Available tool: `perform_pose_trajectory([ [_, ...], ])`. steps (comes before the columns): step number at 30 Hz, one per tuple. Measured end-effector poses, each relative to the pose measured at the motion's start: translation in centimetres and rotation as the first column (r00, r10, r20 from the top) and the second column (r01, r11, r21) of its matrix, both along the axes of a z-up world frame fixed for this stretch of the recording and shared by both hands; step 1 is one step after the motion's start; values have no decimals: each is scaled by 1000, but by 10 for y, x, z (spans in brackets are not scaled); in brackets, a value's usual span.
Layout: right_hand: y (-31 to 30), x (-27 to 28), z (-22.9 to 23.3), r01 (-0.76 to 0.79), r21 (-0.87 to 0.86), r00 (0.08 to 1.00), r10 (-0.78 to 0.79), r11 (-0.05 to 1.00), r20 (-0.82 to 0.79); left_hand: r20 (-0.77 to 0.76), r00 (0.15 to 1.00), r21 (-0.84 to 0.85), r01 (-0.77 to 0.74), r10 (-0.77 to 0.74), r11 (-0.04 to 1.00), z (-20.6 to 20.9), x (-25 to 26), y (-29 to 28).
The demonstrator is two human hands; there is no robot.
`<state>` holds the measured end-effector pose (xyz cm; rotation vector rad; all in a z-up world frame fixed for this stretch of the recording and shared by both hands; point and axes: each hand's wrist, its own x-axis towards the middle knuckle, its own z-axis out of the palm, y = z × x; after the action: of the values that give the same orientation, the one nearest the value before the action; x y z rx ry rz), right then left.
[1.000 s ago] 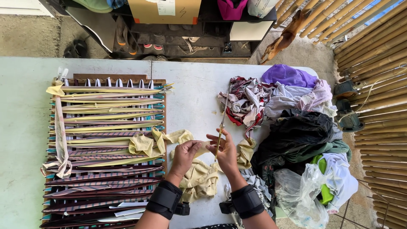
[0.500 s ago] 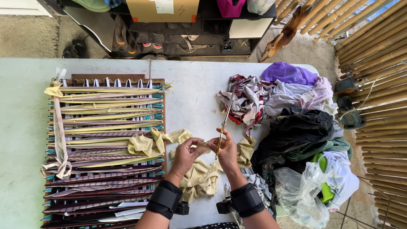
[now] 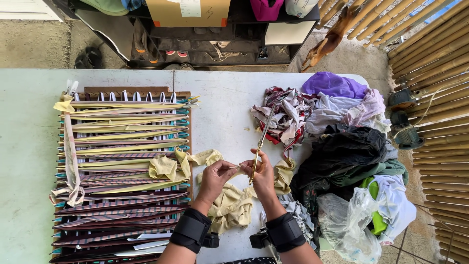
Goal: The person prepares fabric strips for weaving by taking a piece of cloth, spreading it on a rack, then cutting threads and the fabric itself with scissors to create strips, placing the cut fabric on a table.
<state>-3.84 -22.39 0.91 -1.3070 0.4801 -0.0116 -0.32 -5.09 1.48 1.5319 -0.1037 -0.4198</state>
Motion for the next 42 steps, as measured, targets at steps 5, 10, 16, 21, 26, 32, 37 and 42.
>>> perform_pose_trajectory([
  [5, 3, -2, 6, -9, 16, 1000, 9, 1000, 12, 16, 999, 50, 29, -30, 998, -9, 0, 0],
  [10, 3, -2, 6, -12, 34, 1000, 11, 999, 18, 0, 999, 94, 43, -43, 995, -4, 1, -1],
  [16, 1, -2, 4, -21, 12, 1000, 21, 1000, 0, 13, 998, 99, 53, -55, 994, -15, 2, 0],
  [21, 0, -2, 1, -24, -27, 1000, 24, 999, 6, 49, 996, 128, 64, -71, 990, -19, 2, 0],
  [26, -1, -3, 1, -33, -32, 999, 32, 999, -13, -30, 998, 58, 48, -47, 997, -19, 2, -4],
  [32, -8, -4, -17, -15, -21, 1000, 15, 1000, 3, -8, 998, 127, 64, -63, 990, -17, 5, -6],
  [37, -19, -8, -20, -24, -59, 1000, 23, 998, -17, 4, 999, 111, 52, -53, 992, -26, 15, -10],
  [42, -47, -34, -11, -331, -299, 937, 275, 895, -215, 23, 995, -148, -92, 97, 985, -69, 35, -4],
])
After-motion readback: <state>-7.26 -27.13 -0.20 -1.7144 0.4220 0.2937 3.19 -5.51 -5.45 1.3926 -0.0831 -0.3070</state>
